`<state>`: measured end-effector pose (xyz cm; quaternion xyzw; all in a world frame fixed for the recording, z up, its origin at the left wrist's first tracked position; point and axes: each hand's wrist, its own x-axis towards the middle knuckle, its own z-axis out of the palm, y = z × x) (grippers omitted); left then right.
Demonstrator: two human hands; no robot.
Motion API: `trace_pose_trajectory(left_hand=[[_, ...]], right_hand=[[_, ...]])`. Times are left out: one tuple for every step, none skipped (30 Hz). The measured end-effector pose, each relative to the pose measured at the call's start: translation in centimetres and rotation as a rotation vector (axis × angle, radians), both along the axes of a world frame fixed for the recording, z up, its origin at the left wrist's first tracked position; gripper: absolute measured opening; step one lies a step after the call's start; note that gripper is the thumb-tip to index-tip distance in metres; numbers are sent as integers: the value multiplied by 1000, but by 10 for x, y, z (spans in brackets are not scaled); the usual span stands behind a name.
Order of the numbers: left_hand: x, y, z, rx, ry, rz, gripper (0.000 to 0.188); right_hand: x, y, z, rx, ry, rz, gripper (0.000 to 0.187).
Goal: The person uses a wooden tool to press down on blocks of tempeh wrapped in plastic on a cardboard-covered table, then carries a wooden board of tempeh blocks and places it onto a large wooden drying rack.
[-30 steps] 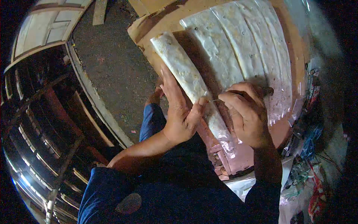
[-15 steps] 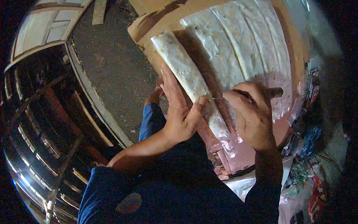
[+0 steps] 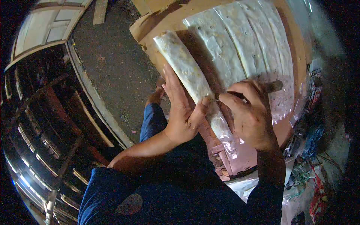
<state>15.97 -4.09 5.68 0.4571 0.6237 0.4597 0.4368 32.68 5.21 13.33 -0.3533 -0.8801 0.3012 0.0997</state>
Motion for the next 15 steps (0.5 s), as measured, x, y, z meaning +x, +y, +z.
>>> trace_pose_trajectory(left_hand=[[0,0,0,-2,-6,4,98],[0,0,0,-5,-11,12,98],[1,1,2,-9,-13,21,98],[1,1,2,-11,-1,17,98],[0,0,2,-14,11,14,98],[-1,0,1,-15,36,-3,98],[-1,0,1,-11,51,-11,98],[-2,0,1,-8,67,-18,98],[-2,1,0,-1,72,-16,98],[-2,1,0,6,78,-14,98],[-2,0,0,3,63,-11,98],[-2,-1,0,0,49,-8,98],[-2,-1,0,-2,33,-3,98],[-2,-1,0,-3,16,-5,98],[-2,-1,0,-3,-4,-5,98]], right_hand=[[0,0,0,-33,10,-11,25],[0,0,-1,-50,26,-18,24],[1,0,-1,-67,42,-25,23],[2,0,-2,-85,57,-32,22],[3,-1,-4,-94,67,-54,21],[3,-3,-6,-103,77,-76,21],[4,-4,-7,-113,87,-99,21],[3,-5,-6,-137,113,-125,21],[3,-5,-3,-160,139,-152,21],[2,-5,0,-184,166,-178,21],[2,-2,4,-136,127,-162,22],[1,1,9,-89,88,-146,23],[0,3,10,-41,49,-128,23],[1,3,11,-34,26,-105,25],[1,3,10,-27,2,-81,26]])
